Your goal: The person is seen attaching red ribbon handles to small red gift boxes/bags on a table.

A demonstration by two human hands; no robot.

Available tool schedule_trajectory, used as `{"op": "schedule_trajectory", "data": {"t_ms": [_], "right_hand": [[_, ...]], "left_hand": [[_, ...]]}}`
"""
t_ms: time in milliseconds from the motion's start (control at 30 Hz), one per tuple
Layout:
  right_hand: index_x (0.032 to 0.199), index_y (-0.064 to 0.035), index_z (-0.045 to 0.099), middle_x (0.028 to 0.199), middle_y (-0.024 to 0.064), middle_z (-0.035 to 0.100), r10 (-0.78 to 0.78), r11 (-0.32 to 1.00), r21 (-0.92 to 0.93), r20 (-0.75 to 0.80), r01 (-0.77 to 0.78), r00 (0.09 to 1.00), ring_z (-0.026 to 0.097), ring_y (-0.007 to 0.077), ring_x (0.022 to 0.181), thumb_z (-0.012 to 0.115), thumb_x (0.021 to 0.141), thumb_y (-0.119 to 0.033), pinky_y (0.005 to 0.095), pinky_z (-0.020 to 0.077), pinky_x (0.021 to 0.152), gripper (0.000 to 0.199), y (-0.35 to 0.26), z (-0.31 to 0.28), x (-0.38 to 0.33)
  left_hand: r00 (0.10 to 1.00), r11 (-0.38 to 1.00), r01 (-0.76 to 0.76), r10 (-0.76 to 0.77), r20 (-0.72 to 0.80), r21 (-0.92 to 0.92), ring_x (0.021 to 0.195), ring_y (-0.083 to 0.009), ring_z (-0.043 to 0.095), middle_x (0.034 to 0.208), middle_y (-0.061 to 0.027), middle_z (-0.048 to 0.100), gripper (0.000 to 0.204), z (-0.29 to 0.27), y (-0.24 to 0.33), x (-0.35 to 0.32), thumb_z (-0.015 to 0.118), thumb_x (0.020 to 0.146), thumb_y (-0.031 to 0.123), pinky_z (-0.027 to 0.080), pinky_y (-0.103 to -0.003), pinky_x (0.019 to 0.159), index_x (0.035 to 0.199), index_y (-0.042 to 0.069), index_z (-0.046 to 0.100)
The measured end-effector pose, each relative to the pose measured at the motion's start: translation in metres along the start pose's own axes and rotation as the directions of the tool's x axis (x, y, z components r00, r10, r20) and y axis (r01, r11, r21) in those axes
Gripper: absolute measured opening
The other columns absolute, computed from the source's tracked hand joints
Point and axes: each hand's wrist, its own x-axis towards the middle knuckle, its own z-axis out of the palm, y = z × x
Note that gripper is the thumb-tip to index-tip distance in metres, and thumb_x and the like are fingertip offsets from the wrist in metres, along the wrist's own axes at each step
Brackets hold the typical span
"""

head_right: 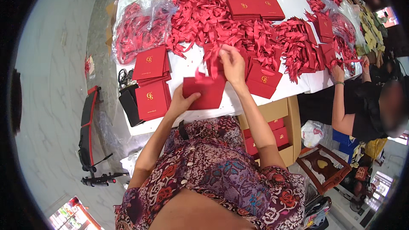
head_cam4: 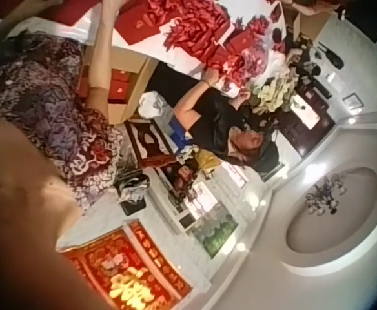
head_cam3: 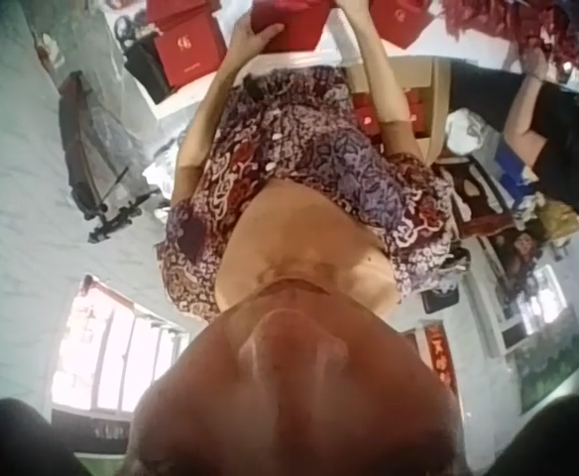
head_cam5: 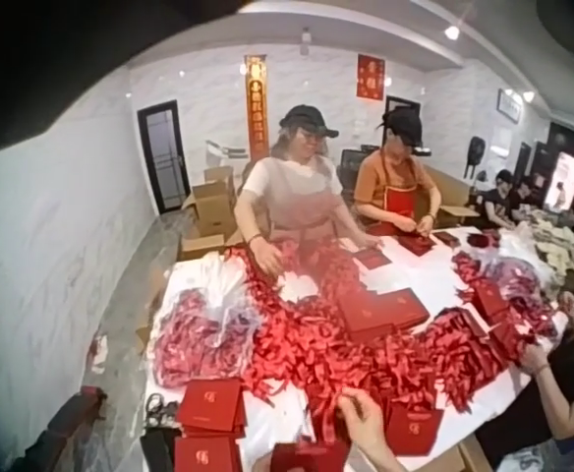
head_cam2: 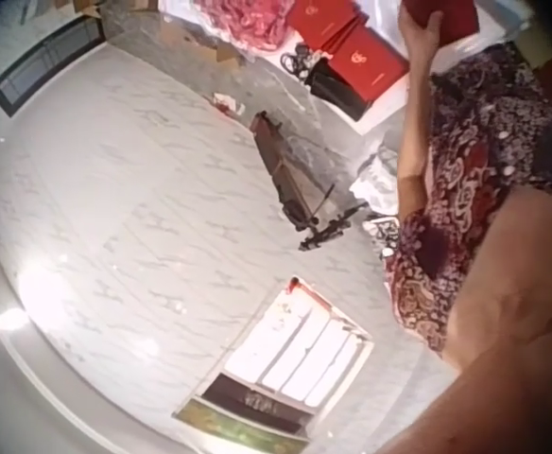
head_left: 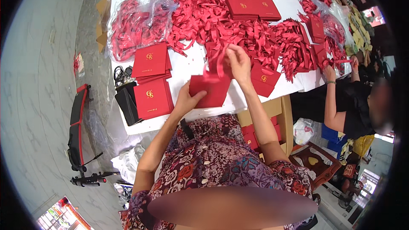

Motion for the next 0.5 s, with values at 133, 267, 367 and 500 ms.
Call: {"op": "schedule_trajectory", "data": {"t_ms": [133,267,367,500], "right_hand": [[0.122,0.0022,0.056,0.113,0.0094,0.062,-0.198,0.98,-0.079,-0.287,0.183,0.937,0.06,0.0136,0.098,0.056,0.1,-0.009,0.0255,0.0491,0.087,0.025,0.007,-0.023,-0.025],[0.117,0.0014,0.055,0.11,0.0113,0.055,-0.311,0.9,-0.391,-0.267,0.193,0.912,0.056,0.0198,0.096,0.057,0.096,-0.007,0.0306,0.0471,0.084,0.023,0.029,-0.036,-0.065],[0.117,0.0013,0.055,0.113,0.0169,0.052,-0.254,0.844,-0.516,-0.143,0.147,0.957,0.055,0.0291,0.103,0.058,0.092,-0.004,0.0356,0.0468,0.087,0.026,0.045,-0.038,-0.088],[0.126,0.0011,0.052,0.121,0.0243,0.048,-0.249,0.753,-0.621,0.037,0.217,0.968,0.051,0.041,0.114,0.058,0.087,-0.003,0.046,0.0442,0.096,0.039,0.066,-0.038,-0.1]], "left_hand": [[0.972,0.983,-0.181,0.179,-0.154,-0.005,0.096,-0.015,0.065,0.106,-0.0077,0.069,0.039,0.01,0.012,0.053,0.076,0.085,0.009,0.053,-0.031,0.087,0.118,-0.002,0.06],[0.974,0.964,-0.221,0.21,-0.087,-0.146,0.093,-0.0164,0.066,0.104,-0.0087,0.07,0.043,0.037,-0.011,0.094,0.079,0.083,0.015,0.053,-0.032,0.085,0.117,-0.003,0.06],[0.935,0.955,-0.296,0.295,-0.197,0.026,0.091,-0.0264,0.067,0.101,-0.0151,0.069,0.052,0.066,-0.066,0.114,0.085,0.075,0.019,0.053,-0.037,0.083,0.115,-0.003,0.059],[0.879,0.93,-0.223,0.322,-0.352,0.294,0.094,-0.0372,0.062,0.101,-0.0196,0.063,0.06,0.083,-0.063,0.102,0.085,0.071,0.018,0.049,-0.043,0.086,0.116,-0.004,0.053]]}}
